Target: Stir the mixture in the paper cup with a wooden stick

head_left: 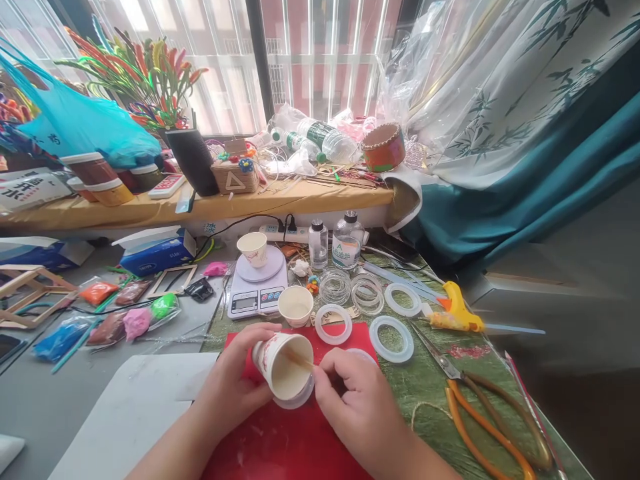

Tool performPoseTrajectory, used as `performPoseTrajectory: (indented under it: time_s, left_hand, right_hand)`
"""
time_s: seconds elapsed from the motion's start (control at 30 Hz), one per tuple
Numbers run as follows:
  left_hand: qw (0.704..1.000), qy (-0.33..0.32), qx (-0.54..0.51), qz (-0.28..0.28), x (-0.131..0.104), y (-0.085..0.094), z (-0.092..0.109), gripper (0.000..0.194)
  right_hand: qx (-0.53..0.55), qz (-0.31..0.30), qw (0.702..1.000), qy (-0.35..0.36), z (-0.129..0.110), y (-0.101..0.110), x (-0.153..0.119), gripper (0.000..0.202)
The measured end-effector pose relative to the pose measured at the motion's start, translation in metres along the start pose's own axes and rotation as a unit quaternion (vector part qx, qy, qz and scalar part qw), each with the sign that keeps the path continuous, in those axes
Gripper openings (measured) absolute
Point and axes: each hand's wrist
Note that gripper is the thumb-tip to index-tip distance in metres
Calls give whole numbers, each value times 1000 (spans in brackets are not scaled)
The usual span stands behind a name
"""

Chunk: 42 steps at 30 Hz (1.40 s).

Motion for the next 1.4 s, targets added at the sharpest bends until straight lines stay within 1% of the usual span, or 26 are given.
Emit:
performPoseTrajectory:
  time_s: [0.07,0.17,0.3,0.4,0.5,0.57,0.63,0.77,0.87,1.0,1.07,1.13,1.23,1.3,1.4]
  left_hand:
    - [1000,3,0,-4,0,0,0,58]
    - [1000,7,5,-7,0,0,0,58]
    - [1000,5,1,-6,1,1,-1,58]
    - [1000,9,-4,-3,2,1,-1,57]
    - [1000,8,3,-2,2,1,0,56]
    - [1000,7,11,-6,2,2,0,56]
    - [1000,9,17,-10,2,2,0,57]
    - [1000,12,17,-10,1,3,0,57]
    - [1000,11,14,-10,2,2,0,57]
    - [1000,14,9,-6,2,2,1,57]
    - [1000,16,10,-7,2,2,1,57]
    - [1000,19,8,-9,3,2,1,58]
    - [1000,20,5,-10,3,2,1,59]
    - [1000,16,5,-11,3,2,2,59]
    - [1000,12,4,-10,3,2,1,58]
  right_hand:
    - [20,-17,1000,-8,0,0,0,29]
    - [20,0,1000,-22,0,0,0,29]
    - [48,-13,997,-53,1,2,2,31]
    - [65,-4,995,-81,2,4,5,32]
    - [101,-35,989,-102,2,7,7,32]
    - [120,-32,986,-109,1,8,7,34]
    - [108,-14,988,-106,0,8,6,34]
    - [88,-32,993,-71,0,5,5,29]
    - [56,-16,997,-46,0,3,4,29]
    - [48,-23,998,-29,0,3,3,28]
    - [31,-10,999,-22,-1,4,3,28]
    - [26,-11,999,-23,-1,4,3,28]
    - [58,-19,998,-29,-1,4,4,27]
    - [56,-12,998,-38,0,4,3,28]
    - [61,-22,996,-56,0,3,3,28]
Point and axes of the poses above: each hand's wrist, its own x-axis towards the middle knuckle, its own y-axis out of the back of the hand, z = x × y, and after that the axes turned 5 degrees about -x, right-handed
